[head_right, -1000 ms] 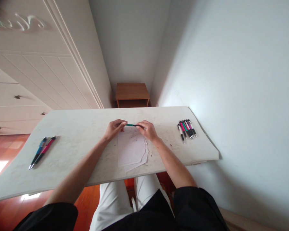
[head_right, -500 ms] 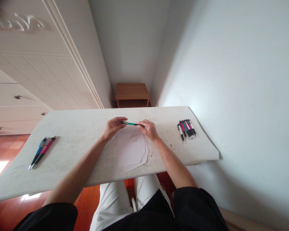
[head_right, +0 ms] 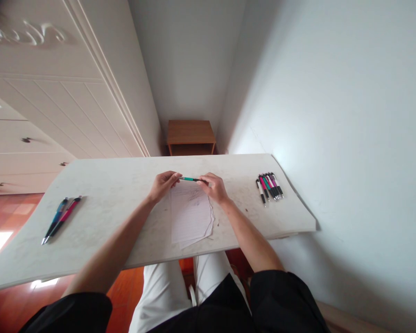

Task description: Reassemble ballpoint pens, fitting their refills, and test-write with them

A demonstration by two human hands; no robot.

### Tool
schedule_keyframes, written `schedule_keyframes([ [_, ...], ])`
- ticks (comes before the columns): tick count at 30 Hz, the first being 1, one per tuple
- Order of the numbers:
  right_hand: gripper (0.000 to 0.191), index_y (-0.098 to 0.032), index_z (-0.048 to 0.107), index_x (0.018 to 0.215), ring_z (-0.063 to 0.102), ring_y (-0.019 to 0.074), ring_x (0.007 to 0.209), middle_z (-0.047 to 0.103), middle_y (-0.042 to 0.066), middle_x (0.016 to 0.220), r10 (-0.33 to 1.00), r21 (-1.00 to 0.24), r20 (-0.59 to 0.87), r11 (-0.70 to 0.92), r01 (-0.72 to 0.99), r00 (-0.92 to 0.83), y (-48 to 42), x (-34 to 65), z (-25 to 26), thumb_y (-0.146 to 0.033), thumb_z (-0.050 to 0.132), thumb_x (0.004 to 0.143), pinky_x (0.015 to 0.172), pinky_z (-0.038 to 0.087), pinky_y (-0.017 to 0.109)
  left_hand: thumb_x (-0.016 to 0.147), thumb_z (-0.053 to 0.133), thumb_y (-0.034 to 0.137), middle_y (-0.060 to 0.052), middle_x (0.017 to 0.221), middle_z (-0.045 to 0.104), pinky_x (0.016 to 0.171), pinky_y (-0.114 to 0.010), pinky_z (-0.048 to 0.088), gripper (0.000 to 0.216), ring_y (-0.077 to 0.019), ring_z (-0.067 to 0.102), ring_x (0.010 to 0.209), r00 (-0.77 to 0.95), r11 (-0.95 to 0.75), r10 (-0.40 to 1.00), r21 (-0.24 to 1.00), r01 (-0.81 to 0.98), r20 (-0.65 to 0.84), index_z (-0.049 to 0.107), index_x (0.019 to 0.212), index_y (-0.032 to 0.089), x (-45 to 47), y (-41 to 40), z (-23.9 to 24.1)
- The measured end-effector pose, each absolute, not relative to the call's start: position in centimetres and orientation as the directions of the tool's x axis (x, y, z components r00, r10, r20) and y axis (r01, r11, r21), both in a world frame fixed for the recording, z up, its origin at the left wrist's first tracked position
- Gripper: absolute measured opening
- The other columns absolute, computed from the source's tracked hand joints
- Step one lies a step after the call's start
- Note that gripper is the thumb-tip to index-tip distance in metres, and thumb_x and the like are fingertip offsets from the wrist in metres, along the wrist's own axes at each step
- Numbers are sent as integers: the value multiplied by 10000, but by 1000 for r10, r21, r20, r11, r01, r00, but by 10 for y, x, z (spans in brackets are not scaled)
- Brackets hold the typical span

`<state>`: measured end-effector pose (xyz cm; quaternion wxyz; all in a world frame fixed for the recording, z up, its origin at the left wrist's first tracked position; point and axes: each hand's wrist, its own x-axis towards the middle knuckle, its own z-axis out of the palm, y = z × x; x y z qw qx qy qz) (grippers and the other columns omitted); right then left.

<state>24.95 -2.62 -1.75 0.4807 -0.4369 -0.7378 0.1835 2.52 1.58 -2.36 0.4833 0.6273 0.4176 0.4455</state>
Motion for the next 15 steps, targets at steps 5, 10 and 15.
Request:
schedule_keyframes([
  [5, 265, -177, 715, 871, 584, 163, 676, 651, 51, 767, 823, -690, 549, 543, 479, -144, -26, 250, -17, -412, 596, 899, 655, 488, 301, 682, 785, 470, -78, 877, 695, 614, -245, 460, 517, -130, 586, 685, 257, -182, 947, 981, -69, 194, 665, 1049, 127, 26, 16, -23],
  [10, 249, -181, 719, 880, 590, 169, 686, 641, 48, 758, 824, -694, 549, 542, 473, -140, -26, 250, -17, -398, 600, 898, 660, 487, 305, 808, 640, 545, -73, 874, 677, 503, -220, 396, 518, -86, 489, 553, 247, -163, 957, 986, 26, 151, 645, 1107, 122, 24, 15, -23],
  [15, 242, -191, 722, 886, 589, 170, 689, 636, 43, 759, 822, -696, 551, 548, 464, -144, -27, 250, -18, -400, 599, 897, 660, 489, 305, 887, 505, 570, 10, 563, 537, 478, -225, 333, 483, -94, 420, 492, 282, -243, 941, 954, 176, 187, 701, 871, 129, 23, 14, -23],
])
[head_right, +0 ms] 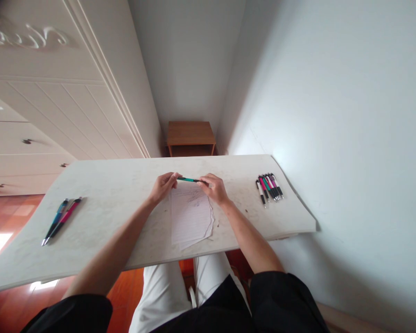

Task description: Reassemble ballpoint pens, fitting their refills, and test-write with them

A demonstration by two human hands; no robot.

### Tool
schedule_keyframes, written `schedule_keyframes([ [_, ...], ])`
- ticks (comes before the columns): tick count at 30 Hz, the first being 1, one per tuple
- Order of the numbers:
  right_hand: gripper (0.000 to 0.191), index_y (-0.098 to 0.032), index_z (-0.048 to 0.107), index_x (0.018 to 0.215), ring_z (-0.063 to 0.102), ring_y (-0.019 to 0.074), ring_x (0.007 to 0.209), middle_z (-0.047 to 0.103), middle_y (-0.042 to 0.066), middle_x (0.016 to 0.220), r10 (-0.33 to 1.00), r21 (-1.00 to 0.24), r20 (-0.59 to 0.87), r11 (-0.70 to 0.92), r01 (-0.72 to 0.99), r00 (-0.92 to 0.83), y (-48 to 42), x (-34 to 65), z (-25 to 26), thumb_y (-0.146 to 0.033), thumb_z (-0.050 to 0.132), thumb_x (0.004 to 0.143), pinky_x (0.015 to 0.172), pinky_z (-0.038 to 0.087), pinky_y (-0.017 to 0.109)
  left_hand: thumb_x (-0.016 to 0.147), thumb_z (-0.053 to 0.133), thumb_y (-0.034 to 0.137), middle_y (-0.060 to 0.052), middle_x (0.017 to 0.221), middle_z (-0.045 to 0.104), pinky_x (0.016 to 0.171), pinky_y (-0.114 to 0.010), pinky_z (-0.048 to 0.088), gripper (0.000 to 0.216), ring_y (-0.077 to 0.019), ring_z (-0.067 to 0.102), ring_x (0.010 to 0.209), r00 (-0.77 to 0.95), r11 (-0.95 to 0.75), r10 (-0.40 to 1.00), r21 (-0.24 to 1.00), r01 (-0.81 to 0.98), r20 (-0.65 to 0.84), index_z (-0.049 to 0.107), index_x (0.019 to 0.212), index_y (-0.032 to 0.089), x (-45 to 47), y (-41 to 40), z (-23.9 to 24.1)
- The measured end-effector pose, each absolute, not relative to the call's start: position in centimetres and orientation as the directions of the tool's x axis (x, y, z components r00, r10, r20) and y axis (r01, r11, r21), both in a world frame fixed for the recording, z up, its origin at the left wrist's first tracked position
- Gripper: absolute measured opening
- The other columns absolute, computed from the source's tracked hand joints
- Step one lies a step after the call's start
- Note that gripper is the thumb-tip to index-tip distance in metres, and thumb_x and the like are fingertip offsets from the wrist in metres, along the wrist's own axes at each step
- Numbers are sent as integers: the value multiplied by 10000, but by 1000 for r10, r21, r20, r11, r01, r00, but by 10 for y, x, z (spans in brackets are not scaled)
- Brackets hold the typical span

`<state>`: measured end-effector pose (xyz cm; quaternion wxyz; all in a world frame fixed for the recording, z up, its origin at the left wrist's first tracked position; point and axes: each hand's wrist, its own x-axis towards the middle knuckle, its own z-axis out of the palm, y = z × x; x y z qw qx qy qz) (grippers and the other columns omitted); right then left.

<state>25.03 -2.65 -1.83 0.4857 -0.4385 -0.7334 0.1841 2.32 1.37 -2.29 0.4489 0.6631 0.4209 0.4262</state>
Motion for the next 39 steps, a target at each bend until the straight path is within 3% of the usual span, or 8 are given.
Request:
schedule_keyframes([
  [7, 273, -193, 726, 895, 582, 169, 682, 637, 44, 758, 824, -684, 547, 541, 489, -146, -25, 251, -20, -427, 585, 902, 655, 486, 305, 773, 690, 464, -74, 838, 701, 506, -229, 388, 459, -88, 462, 538, 309, -232, 930, 970, 73, 200, 673, 1075, 119, 21, 16, -24],
  [12, 269, -190, 726, 891, 580, 167, 683, 633, 43, 757, 821, -680, 548, 548, 487, -159, -25, 250, -18, -416, 579, 907, 653, 480, 299, 778, 697, 482, -48, 776, 677, 452, -213, 350, 548, -74, 423, 491, 299, -241, 932, 967, 85, 206, 620, 1192, 132, 21, 15, -26],
  [17, 251, -186, 722, 883, 572, 163, 674, 625, 40, 753, 821, -691, 550, 551, 469, -154, -26, 250, -18, -402, 594, 898, 649, 475, 296, 900, 486, 569, -7, 605, 590, 464, -215, 349, 487, -89, 429, 487, 304, -261, 935, 936, 237, 184, 690, 938, 129, 20, 14, -25],
  [20, 241, -188, 721, 888, 577, 166, 680, 627, 42, 759, 820, -695, 551, 555, 458, -157, -26, 250, -19, -395, 597, 897, 648, 475, 297, 896, 501, 558, 4, 550, 555, 465, -217, 345, 464, -89, 424, 474, 331, -249, 929, 942, 223, 167, 683, 822, 137, 19, 14, -24],
  [27, 259, -193, 718, 896, 580, 171, 692, 635, 45, 766, 827, -699, 543, 543, 466, -149, -26, 251, -19, -420, 593, 897, 660, 483, 308, 754, 709, 483, -70, 806, 695, 567, -251, 459, 464, -116, 554, 595, 327, -220, 922, 975, 9, 206, 658, 1045, 125, 21, 16, -22],
  [31, 250, -189, 718, 895, 580, 168, 691, 631, 44, 767, 821, -695, 552, 551, 462, -149, -25, 251, -20, -406, 594, 900, 660, 481, 302, 774, 696, 499, -102, 941, 700, 546, -242, 464, 534, -101, 545, 587, 325, -210, 925, 978, 9, 196, 621, 1144, 121, 21, 15, -23],
  [36, 220, -176, 716, 892, 577, 164, 685, 622, 43, 758, 807, -685, 569, 572, 451, -159, -26, 250, -21, -367, 607, 897, 647, 471, 292, 904, 483, 570, -9, 586, 587, 453, -214, 356, 499, -85, 433, 458, 317, -222, 933, 966, 130, 172, 689, 949, 118, 19, 14, -22],
  [39, 231, -185, 719, 893, 573, 161, 685, 622, 39, 762, 814, -688, 558, 562, 459, -162, -26, 250, -21, -385, 604, 897, 637, 472, 286, 896, 505, 558, -11, 578, 583, 449, -215, 342, 472, -83, 419, 456, 330, -230, 928, 963, 143, 173, 693, 865, 127, 19, 14, -20],
])
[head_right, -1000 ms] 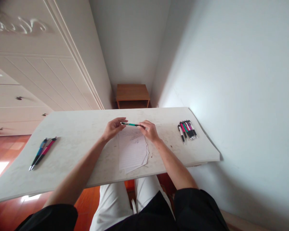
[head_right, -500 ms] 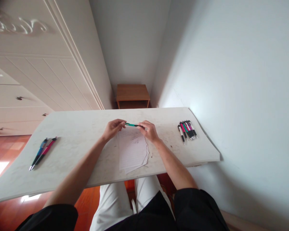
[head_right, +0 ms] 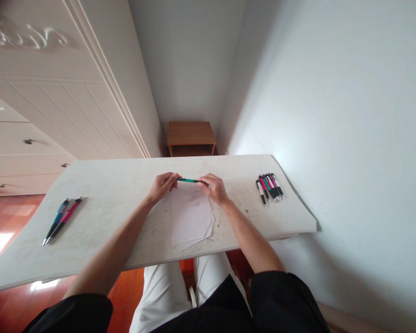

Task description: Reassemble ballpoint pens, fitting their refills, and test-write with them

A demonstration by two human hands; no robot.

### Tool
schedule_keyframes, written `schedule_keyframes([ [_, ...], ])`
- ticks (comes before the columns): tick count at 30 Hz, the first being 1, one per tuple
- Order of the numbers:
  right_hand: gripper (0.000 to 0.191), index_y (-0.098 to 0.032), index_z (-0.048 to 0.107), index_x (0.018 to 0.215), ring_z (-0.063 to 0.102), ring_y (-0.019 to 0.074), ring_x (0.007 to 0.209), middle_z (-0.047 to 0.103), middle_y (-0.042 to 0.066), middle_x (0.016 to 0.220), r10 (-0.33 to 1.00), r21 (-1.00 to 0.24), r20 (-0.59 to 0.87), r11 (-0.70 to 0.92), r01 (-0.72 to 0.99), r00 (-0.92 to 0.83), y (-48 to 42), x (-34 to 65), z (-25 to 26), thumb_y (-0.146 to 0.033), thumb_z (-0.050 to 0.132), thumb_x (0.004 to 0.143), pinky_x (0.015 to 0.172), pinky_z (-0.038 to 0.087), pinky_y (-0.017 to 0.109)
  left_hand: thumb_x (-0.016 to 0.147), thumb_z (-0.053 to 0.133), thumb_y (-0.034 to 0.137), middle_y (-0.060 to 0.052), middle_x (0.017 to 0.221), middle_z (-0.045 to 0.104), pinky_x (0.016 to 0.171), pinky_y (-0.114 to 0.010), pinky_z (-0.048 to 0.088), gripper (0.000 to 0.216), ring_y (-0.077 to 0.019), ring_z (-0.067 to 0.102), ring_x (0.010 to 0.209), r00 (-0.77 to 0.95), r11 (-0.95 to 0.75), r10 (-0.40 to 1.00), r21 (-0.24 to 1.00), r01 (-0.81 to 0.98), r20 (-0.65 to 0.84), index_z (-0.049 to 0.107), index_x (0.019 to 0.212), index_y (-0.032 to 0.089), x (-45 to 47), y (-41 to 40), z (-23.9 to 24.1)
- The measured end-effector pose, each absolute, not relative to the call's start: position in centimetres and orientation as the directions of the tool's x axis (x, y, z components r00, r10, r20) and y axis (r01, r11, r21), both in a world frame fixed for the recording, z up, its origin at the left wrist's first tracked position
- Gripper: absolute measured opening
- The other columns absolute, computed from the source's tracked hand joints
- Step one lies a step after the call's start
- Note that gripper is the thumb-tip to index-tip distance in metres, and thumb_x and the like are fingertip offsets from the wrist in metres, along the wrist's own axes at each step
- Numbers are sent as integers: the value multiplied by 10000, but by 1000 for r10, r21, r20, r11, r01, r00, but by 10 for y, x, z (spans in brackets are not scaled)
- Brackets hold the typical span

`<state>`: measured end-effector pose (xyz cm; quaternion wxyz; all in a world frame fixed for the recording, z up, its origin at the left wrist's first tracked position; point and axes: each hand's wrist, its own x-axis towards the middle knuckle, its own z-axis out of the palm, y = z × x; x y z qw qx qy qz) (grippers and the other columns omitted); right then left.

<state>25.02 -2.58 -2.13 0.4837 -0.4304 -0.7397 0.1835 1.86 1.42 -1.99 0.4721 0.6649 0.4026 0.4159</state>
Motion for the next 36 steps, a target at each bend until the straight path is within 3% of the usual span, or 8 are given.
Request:
schedule_keyframes([
  [8, 257, -188, 721, 899, 584, 171, 701, 637, 47, 770, 823, -691, 547, 546, 474, -151, -27, 250, -19, -409, 589, 903, 663, 481, 305, 748, 729, 465, -21, 668, 634, 495, -224, 379, 441, -95, 475, 527, 340, -240, 916, 970, 45, 211, 678, 1030, 130, 19, 15, -20],
  [13, 263, -197, 722, 891, 579, 174, 691, 633, 46, 763, 821, -694, 552, 549, 466, -147, -27, 249, -18, -424, 591, 897, 648, 478, 306, 831, 619, 534, -40, 739, 646, 487, -225, 376, 483, -101, 494, 539, 300, -214, 934, 976, 37, 193, 649, 1092, 129, 21, 15, -22],
  [18, 244, -194, 720, 896, 566, 158, 667, 625, 39, 764, 819, -693, 553, 554, 461, -154, -27, 250, -19, -407, 602, 893, 631, 478, 291, 878, 523, 564, -15, 619, 614, 460, -228, 352, 467, -93, 434, 469, 344, -215, 925, 969, 121, 162, 698, 925, 133, 20, 16, -23],
  [24, 254, -196, 723, 899, 569, 162, 666, 626, 41, 760, 819, -684, 552, 551, 479, -154, -26, 250, -21, -418, 599, 894, 629, 482, 292, 779, 693, 466, -97, 938, 722, 646, -262, 463, 421, -155, 600, 722, 330, -298, 910, 949, 100, 251, 685, 1048, 142, 18, 18, -25],
  [27, 271, -196, 725, 896, 575, 167, 675, 633, 47, 763, 818, -674, 554, 551, 492, -157, -26, 250, -21, -429, 586, 901, 642, 487, 299, 759, 725, 455, -117, 1079, 692, 594, -244, 443, 517, -122, 562, 667, 329, -280, 912, 958, 66, 244, 634, 1162, 145, 18, 18, -27],
  [30, 272, -195, 724, 893, 581, 171, 680, 634, 49, 761, 815, -674, 558, 556, 487, -158, -26, 249, -19, -429, 585, 902, 645, 486, 303, 831, 624, 528, -91, 936, 699, 532, -236, 404, 496, -107, 509, 583, 310, -250, 927, 964, 88, 212, 648, 1130, 133, 20, 17, -26],
  [33, 264, -201, 722, 894, 579, 170, 675, 633, 47, 761, 814, -674, 560, 557, 486, -157, -27, 249, -19, -428, 588, 901, 636, 485, 300, 896, 498, 566, -44, 694, 648, 506, -242, 363, 487, -111, 461, 530, 324, -268, 923, 951, 156, 207, 708, 945, 130, 20, 15, -23],
  [36, 250, -202, 719, 895, 578, 167, 675, 635, 48, 769, 813, -673, 560, 560, 484, -162, -27, 249, -20, -419, 595, 898, 629, 486, 294, 894, 509, 550, -37, 646, 631, 508, -247, 357, 469, -112, 454, 525, 356, -281, 912, 943, 179, 204, 721, 829, 137, 19, 15, -20],
])
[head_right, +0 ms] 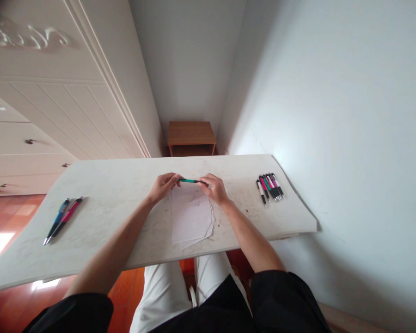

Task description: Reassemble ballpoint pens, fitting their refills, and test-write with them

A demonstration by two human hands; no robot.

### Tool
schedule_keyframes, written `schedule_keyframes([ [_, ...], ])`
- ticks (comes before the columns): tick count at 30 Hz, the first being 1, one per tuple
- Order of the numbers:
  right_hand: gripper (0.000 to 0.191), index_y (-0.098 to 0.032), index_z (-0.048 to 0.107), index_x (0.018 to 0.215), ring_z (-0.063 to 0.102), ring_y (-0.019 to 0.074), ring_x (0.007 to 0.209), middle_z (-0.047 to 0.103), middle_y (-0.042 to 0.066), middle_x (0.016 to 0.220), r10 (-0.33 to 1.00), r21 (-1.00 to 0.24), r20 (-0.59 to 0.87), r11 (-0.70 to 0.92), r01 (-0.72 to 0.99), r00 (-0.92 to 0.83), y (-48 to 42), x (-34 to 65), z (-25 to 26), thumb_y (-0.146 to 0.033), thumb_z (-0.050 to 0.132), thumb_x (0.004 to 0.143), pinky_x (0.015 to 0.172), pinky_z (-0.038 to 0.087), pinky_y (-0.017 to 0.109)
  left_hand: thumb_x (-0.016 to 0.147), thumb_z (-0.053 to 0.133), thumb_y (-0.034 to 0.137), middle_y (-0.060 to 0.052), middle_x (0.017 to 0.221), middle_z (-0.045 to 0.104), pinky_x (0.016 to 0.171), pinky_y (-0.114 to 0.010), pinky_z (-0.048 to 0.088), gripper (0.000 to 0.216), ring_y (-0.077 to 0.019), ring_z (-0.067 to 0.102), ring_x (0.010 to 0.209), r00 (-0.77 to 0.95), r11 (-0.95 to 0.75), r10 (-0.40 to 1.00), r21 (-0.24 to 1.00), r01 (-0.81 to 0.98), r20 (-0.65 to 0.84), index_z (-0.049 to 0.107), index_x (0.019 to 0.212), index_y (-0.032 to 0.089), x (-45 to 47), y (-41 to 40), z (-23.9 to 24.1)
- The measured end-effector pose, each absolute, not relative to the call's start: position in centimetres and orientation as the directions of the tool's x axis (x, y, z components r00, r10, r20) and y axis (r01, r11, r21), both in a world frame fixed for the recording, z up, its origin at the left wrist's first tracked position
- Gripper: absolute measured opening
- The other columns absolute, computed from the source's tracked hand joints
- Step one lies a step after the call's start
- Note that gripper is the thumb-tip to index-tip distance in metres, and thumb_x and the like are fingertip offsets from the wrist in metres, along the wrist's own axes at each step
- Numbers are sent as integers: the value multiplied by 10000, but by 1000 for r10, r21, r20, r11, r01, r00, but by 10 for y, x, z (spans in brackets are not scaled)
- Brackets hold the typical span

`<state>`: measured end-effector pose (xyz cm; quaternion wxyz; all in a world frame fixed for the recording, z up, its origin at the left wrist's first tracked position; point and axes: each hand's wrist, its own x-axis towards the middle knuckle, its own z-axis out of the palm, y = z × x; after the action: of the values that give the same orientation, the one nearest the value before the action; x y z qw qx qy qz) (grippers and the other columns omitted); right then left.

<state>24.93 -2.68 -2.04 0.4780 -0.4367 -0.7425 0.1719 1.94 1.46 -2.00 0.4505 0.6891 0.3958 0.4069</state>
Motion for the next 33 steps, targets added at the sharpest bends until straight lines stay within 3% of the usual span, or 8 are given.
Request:
schedule_keyframes([
  [5, 221, -198, 718, 903, 585, 169, 689, 638, 44, 772, 810, -669, 566, 562, 487, -157, -26, 250, -21, -384, 601, 900, 647, 484, 299, 787, 681, 473, -72, 818, 700, 574, -249, 425, 376, -138, 562, 646, 361, -287, 901, 954, 85, 239, 714, 957, 140, 18, 17, -25],
  [10, 226, -195, 727, 907, 594, 173, 703, 640, 45, 773, 809, -670, 568, 562, 484, -153, -27, 250, -20, -380, 597, 902, 649, 483, 296, 747, 737, 449, -44, 793, 675, 490, -223, 380, 511, -86, 476, 522, 361, -238, 910, 970, 56, 203, 645, 1144, 142, 19, 17, -28],
  [16, 250, -195, 725, 901, 591, 168, 699, 639, 45, 773, 807, -669, 573, 562, 487, -144, -27, 249, -20, -405, 590, 903, 642, 483, 292, 877, 538, 554, -41, 683, 657, 479, -219, 380, 474, -92, 446, 505, 376, -218, 911, 971, 96, 168, 695, 976, 117, 21, 14, -21],
  [19, 252, -193, 724, 894, 582, 161, 679, 635, 43, 764, 804, -666, 574, 568, 484, -154, -28, 248, -19, -407, 592, 902, 628, 479, 285, 854, 582, 540, -47, 687, 681, 492, -223, 387, 446, -97, 473, 512, 386, -225, 907, 969, 101, 170, 706, 941, 120, 20, 14, -20],
  [24, 204, -189, 723, 898, 578, 157, 663, 630, 43, 768, 798, -667, 582, 578, 469, -156, -28, 248, -18, -359, 610, 895, 613, 474, 282, 747, 729, 477, -98, 873, 731, 638, -262, 472, 413, -165, 625, 728, 370, -241, 903, 970, 11, 220, 711, 963, 125, 19, 15, -21],
  [27, 193, -194, 724, 898, 584, 161, 673, 631, 43, 767, 797, -665, 584, 579, 472, -154, -28, 249, -18, -352, 612, 895, 624, 477, 287, 731, 750, 465, -115, 957, 727, 608, -252, 476, 467, -146, 610, 699, 341, -216, 917, 976, -4, 205, 687, 1040, 121, 20, 15, -20],
  [30, 208, -201, 725, 895, 589, 165, 682, 635, 43, 767, 798, -666, 584, 577, 473, -150, -29, 248, -17, -373, 607, 896, 627, 481, 290, 800, 661, 533, -92, 848, 718, 520, -223, 438, 510, -102, 534, 573, 309, -198, 933, 980, 11, 185, 669, 1086, 110, 21, 14, -19],
  [33, 218, -198, 727, 895, 585, 164, 672, 637, 46, 768, 798, -668, 582, 578, 468, -153, -30, 248, -17, -381, 608, 894, 615, 480, 289, 869, 530, 592, -44, 626, 646, 445, -208, 368, 529, -82, 443, 466, 323, -188, 932, 981, 38, 166, 704, 961, 101, 21, 14, -17],
])
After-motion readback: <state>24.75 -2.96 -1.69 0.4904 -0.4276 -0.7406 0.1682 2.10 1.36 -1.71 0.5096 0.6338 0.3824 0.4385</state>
